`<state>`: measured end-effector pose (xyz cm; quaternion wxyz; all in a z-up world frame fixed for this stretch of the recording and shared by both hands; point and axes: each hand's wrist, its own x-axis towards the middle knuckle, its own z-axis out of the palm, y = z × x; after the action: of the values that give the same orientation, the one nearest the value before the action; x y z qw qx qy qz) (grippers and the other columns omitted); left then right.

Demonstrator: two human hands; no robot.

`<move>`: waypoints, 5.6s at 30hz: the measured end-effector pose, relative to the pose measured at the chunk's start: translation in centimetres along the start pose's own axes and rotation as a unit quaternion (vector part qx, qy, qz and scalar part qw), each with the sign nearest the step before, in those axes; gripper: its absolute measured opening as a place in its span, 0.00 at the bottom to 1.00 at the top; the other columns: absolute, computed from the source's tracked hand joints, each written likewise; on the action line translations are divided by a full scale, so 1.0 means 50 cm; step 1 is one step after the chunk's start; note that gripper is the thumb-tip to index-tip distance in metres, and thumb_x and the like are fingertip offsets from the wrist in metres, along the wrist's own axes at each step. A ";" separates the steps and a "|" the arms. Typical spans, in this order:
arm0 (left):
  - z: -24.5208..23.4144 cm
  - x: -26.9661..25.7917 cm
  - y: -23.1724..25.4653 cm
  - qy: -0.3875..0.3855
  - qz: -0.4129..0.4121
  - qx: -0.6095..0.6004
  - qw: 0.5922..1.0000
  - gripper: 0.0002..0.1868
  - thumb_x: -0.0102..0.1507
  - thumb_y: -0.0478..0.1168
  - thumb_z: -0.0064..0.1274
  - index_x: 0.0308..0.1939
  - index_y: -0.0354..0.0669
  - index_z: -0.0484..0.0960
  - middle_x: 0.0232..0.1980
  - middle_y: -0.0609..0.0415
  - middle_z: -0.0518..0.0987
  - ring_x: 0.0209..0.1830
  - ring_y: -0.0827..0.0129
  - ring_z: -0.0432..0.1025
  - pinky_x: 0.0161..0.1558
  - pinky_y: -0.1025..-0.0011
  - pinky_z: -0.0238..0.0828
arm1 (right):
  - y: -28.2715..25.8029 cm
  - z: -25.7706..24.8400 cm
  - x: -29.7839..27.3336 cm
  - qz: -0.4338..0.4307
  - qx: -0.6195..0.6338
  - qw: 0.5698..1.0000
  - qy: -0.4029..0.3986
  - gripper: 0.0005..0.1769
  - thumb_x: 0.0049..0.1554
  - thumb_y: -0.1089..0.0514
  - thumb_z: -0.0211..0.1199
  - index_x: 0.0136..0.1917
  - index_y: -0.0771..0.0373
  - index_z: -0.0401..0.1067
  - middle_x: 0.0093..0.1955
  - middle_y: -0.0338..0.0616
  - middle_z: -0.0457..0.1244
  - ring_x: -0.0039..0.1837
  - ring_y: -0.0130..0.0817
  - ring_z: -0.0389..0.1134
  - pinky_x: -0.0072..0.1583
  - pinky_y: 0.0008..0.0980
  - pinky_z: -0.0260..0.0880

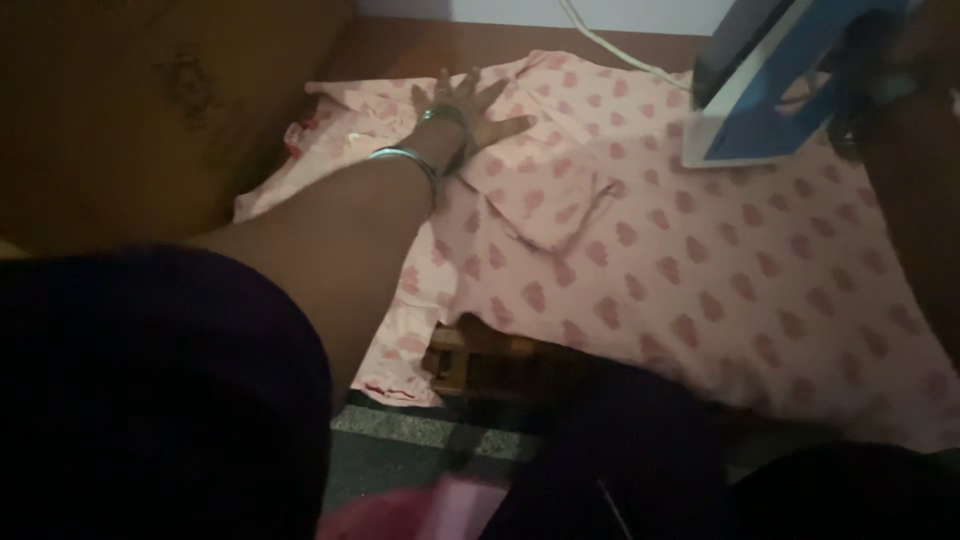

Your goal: The person irons a pink patterned garment on a wooden table using a blue and white electric iron. They repeatedly smooth the fabric with their hands and move the iron back and forth across the surface to remove wrinkles.

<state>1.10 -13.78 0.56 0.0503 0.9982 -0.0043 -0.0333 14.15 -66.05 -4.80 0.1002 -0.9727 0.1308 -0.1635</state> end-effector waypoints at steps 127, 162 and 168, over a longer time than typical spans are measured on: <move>-0.058 -0.533 0.255 -0.079 0.173 0.072 0.979 0.20 0.63 0.59 0.49 0.54 0.61 0.85 0.57 0.53 0.82 0.59 0.58 0.76 0.62 0.60 0.70 | 0.012 -0.381 -0.779 -0.083 0.333 0.939 0.016 0.21 0.63 0.42 0.60 0.51 0.62 0.81 0.46 0.50 0.73 0.48 0.39 0.75 0.54 0.36 0.71; 0.030 -0.383 0.217 0.137 0.108 0.030 0.984 0.17 0.66 0.49 0.52 0.53 0.45 0.83 0.60 0.49 0.79 0.64 0.54 0.71 0.62 0.60 0.72 | -0.349 -0.115 -0.560 -0.309 0.247 0.915 0.079 0.12 0.60 0.56 0.59 0.55 0.63 0.75 0.53 0.60 0.67 0.55 0.59 0.68 0.59 0.51 0.67; 0.046 -0.355 0.189 0.190 0.104 0.009 0.976 0.27 0.52 0.42 0.69 0.54 0.47 0.81 0.57 0.49 0.79 0.59 0.53 0.74 0.57 0.61 0.76 | -0.347 -0.151 -0.579 -0.254 0.261 0.929 0.061 0.08 0.60 0.59 0.61 0.50 0.65 0.68 0.43 0.58 0.68 0.51 0.62 0.68 0.53 0.54 0.67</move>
<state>-16.83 -23.20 0.39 0.0445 0.9808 -0.0984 0.1625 -11.03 -42.46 -2.13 0.2971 -0.9011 -0.1624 -0.2709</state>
